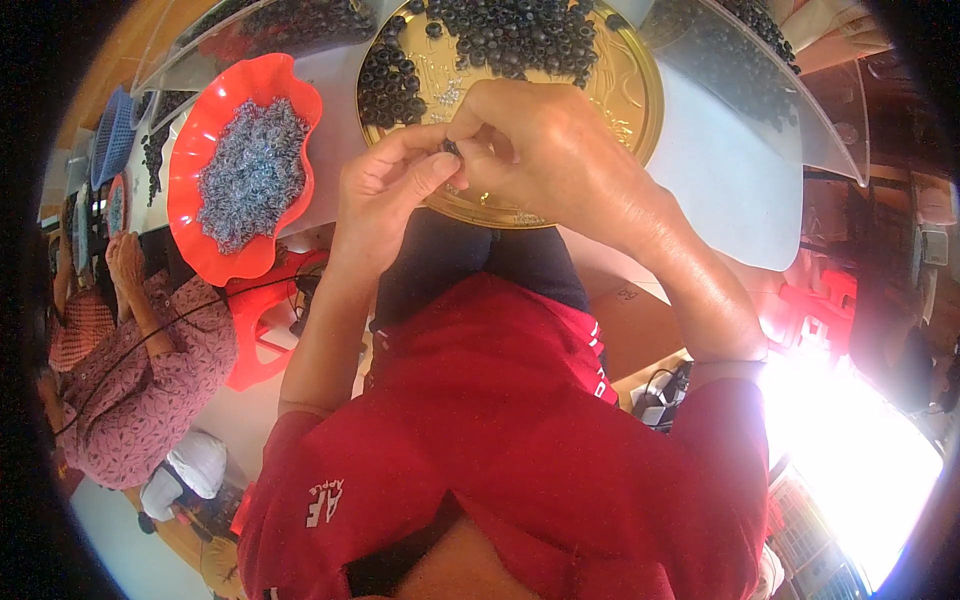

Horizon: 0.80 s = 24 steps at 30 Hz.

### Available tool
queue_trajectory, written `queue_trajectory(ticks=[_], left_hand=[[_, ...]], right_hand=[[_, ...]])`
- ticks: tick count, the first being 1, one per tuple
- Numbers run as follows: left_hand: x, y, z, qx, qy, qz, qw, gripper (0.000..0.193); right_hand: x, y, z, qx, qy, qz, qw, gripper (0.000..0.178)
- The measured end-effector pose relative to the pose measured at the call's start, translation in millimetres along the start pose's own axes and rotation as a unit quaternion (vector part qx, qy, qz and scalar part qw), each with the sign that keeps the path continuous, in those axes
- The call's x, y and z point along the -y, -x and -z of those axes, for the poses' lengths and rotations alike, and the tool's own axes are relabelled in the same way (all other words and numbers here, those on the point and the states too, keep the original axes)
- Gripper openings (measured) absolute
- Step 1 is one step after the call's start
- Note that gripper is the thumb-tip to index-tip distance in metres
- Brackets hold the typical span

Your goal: The person sorts and assembles tiny black beads with gold metal inserts on a tray by hand.

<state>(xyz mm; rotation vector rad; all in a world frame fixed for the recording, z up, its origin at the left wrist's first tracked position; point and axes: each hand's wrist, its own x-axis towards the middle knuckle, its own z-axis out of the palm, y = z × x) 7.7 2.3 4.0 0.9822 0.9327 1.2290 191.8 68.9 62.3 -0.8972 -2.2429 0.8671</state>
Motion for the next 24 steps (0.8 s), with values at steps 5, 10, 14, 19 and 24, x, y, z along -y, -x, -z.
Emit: queue_trajectory(ticks=[5,10,14,19,24], left_hand=[[-1,0,-2,0.008,0.007,0.004,1.000,0.025],[-6,1,-4,-0.017,-0.027,-0.019,0.999,0.025],[5,-2,4,-0.002,-0.068,-0.114,0.991,0.025],[5,-12,6,0.007,-0.165,-0.306,0.938,0.028],[-8,-14,3,0.039,-0.219,-0.331,0.917,0.025]], right_hand=[[-2,-1,1,0.010,-0.017,-0.021,1.000,0.013],[-13,-3,2,0.037,-0.150,-0.088,0.984,0.016],[-13,-6,11,0.099,-0.356,-0.233,0.899,0.025],[-25,6,-4,0.154,-0.512,-0.289,0.794,0.035],[-21,19,-13,0.160,-0.649,-0.277,0.690,0.038]])
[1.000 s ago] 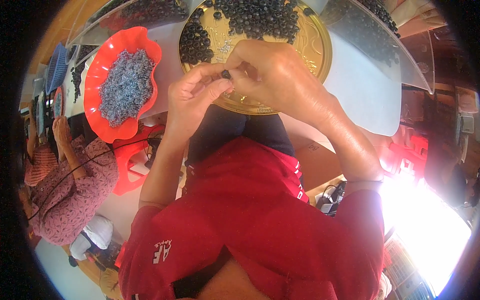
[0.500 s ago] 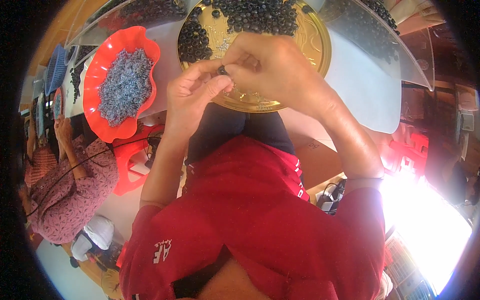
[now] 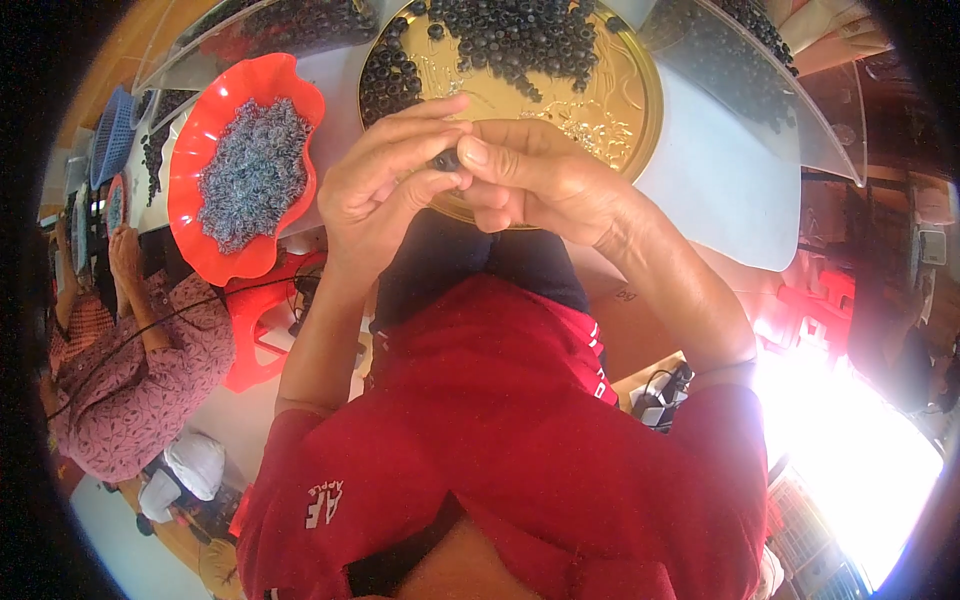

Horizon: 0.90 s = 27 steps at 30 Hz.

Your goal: The person sorts and assembles tiny black beads with gold metal inserts on a tray by hand.

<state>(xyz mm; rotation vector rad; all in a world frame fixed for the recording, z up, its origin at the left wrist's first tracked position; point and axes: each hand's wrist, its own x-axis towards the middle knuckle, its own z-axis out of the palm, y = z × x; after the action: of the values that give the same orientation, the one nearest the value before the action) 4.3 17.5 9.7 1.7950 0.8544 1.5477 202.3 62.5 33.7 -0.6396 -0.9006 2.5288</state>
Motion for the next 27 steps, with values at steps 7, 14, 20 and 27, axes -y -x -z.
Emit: queue_trajectory(ticks=[7,14,20,27], left_hand=[[-5,-7,-10,0.006,-0.025,0.012,1.000,0.027],[-18,-6,-14,0.016,-0.096,0.020,0.995,0.040],[-9,11,1,0.011,-0.118,0.069,0.991,0.037],[-6,28,-1,-0.052,-0.037,0.155,0.986,0.022]], right_hand=[[-1,9,-10,-0.042,0.064,0.053,0.996,0.039],[42,35,-11,-0.157,0.410,0.124,0.890,0.027],[157,80,31,-0.349,0.664,0.394,0.531,0.032],[138,54,34,-0.325,0.648,0.413,0.552,0.022]])
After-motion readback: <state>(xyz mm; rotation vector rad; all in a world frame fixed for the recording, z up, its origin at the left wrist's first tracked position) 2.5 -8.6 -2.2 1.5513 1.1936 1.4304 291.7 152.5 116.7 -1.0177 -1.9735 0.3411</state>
